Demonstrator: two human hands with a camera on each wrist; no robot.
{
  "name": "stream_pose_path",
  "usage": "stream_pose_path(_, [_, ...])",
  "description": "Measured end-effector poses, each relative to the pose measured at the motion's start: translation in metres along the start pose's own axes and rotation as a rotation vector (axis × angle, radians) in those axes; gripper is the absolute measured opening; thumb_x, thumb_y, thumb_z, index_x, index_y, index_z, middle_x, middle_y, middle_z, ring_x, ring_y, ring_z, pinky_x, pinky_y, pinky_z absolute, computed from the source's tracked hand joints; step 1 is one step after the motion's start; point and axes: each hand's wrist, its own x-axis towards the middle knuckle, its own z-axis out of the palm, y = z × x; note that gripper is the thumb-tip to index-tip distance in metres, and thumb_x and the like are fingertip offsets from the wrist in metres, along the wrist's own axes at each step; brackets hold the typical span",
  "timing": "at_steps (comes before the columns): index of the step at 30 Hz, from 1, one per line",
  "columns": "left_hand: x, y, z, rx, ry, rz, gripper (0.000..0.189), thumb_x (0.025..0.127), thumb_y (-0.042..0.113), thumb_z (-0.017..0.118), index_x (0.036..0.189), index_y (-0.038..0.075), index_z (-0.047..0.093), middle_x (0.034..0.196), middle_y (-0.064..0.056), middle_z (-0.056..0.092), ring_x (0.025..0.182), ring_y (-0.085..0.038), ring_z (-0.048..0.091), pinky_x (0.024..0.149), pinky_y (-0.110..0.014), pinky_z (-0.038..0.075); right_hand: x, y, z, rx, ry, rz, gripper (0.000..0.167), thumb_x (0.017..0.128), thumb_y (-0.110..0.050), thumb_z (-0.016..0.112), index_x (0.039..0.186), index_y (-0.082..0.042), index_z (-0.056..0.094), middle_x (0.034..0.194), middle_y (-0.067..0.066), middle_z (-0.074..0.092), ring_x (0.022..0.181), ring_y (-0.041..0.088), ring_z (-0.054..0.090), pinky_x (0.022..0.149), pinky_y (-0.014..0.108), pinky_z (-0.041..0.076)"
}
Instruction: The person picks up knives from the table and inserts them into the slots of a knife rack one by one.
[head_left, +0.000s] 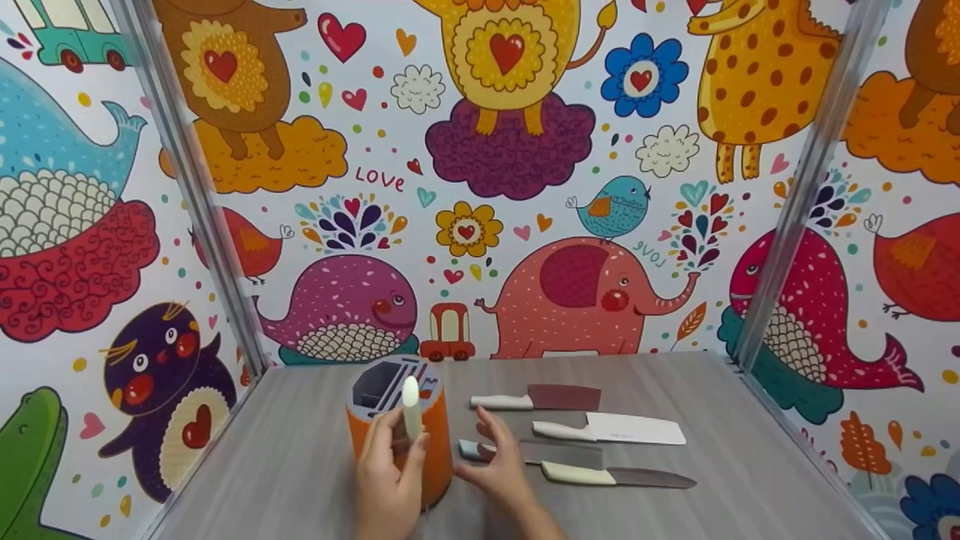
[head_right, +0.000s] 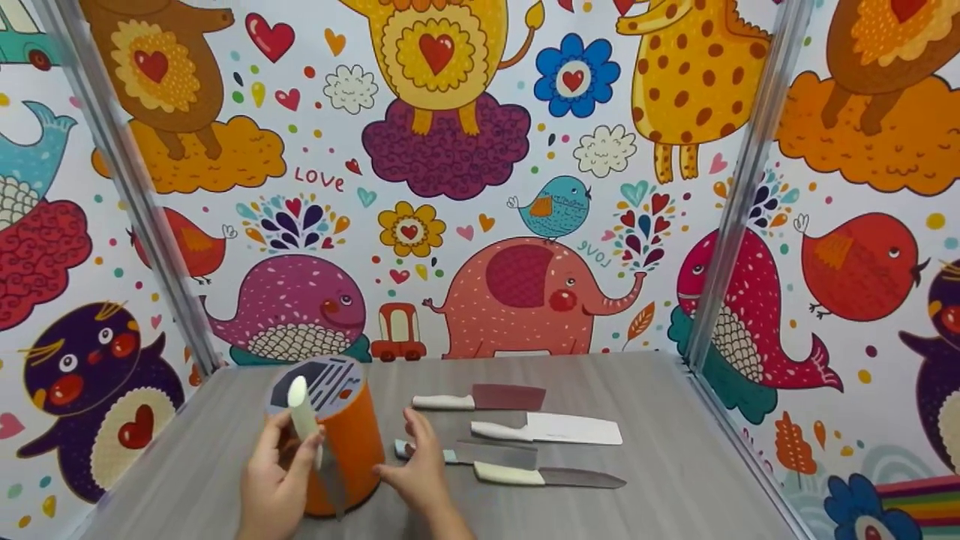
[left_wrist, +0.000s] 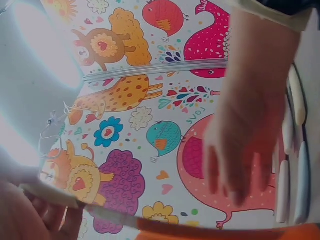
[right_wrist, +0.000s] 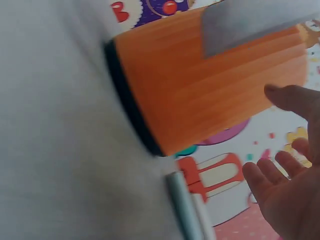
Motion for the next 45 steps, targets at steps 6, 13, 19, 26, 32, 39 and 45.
stream_pose_path(6, [0.007, 0.009, -0.011, 0.025, 0.035, -0.05, 0.039, 0.106, 0.011, 0.065, 0.142, -0.001, 0.057, 0.125, -0.013, 0.065, 0.107, -0.02, 0.064, 0.093, -0.028, 0.061, 0.002, 0.018, 0.011, 0.038, -0.064, 0.043, 0.106, 0.075, -0.009, 0.096, 0.161, 0.005, 0.036, 0.162, 0.036, 0.039, 0.146, 0.055, 0.044, 0.116, 0.065, 0.047])
stream_pose_path(13, [0.018, 0.025, -0.027, 0.009, 0.1, 0.011, 0.039, 0.1, 0.003, 0.071, 0.137, 0.0, 0.061, 0.122, -0.011, 0.067, 0.105, -0.02, 0.067, 0.092, -0.022, 0.062, 0.002, 0.025, 0.023, 0.003, -0.095, 0.152, 0.108, 0.075, -0.019, 0.098, 0.163, -0.002, 0.036, 0.165, 0.027, 0.041, 0.15, 0.048, 0.044, 0.123, 0.064, 0.039])
stream_pose_path(19, [0.036, 0.043, -0.036, -0.038, 0.03, 0.118, 0.038, 0.1, 0.005, 0.072, 0.137, 0.002, 0.062, 0.116, -0.008, 0.065, 0.098, -0.016, 0.065, 0.086, -0.016, 0.059, 0.001, 0.026, 0.032, -0.012, -0.104, 0.227, 0.11, 0.073, -0.021, 0.1, 0.163, -0.008, 0.039, 0.166, 0.022, 0.043, 0.152, 0.045, 0.043, 0.124, 0.063, 0.037])
stream_pose_path(26, [0.059, 0.058, -0.052, -0.11, 0.018, 0.256, 0.036, 0.102, 0.0, 0.068, 0.136, -0.005, 0.06, 0.111, -0.011, 0.062, 0.091, -0.017, 0.062, 0.083, -0.017, 0.06, 0.001, 0.028, 0.041, -0.03, -0.089, 0.236, 0.107, 0.071, -0.016, 0.1, 0.162, -0.013, 0.043, 0.164, 0.016, 0.047, 0.15, 0.041, 0.046, 0.122, 0.058, 0.042])
stream_pose_path(32, [0.08, 0.061, -0.055, -0.144, 0.051, 0.294, 0.034, 0.103, 0.0, 0.065, 0.136, -0.005, 0.059, 0.114, -0.013, 0.062, 0.103, -0.018, 0.06, 0.093, -0.016, 0.058, 0.004, 0.026, 0.045, -0.088, -0.099, 0.192, 0.106, 0.071, -0.014, 0.1, 0.161, -0.014, 0.044, 0.16, 0.014, 0.051, 0.148, 0.04, 0.05, 0.12, 0.055, 0.046])
stream_pose_path(39, [0.098, 0.047, -0.045, -0.137, 0.113, 0.419, 0.032, 0.104, 0.0, 0.064, 0.136, -0.005, 0.06, 0.114, -0.016, 0.064, 0.106, -0.011, 0.062, 0.096, -0.015, 0.057, 0.005, 0.026, 0.046, -0.102, -0.11, 0.235, 0.105, 0.073, -0.019, 0.1, 0.161, -0.016, 0.043, 0.159, 0.011, 0.052, 0.147, 0.037, 0.05, 0.121, 0.056, 0.045])
stream_pose_path(45, [0.111, 0.029, -0.035, -0.113, 0.093, 0.461, 0.03, 0.103, -0.002, 0.064, 0.132, -0.006, 0.062, 0.113, -0.017, 0.065, 0.105, -0.011, 0.06, 0.096, -0.014, 0.056, 0.005, 0.026, 0.046, -0.091, -0.117, 0.196, 0.104, 0.074, -0.017, 0.099, 0.162, -0.014, 0.042, 0.16, 0.014, 0.051, 0.147, 0.038, 0.05, 0.121, 0.057, 0.044])
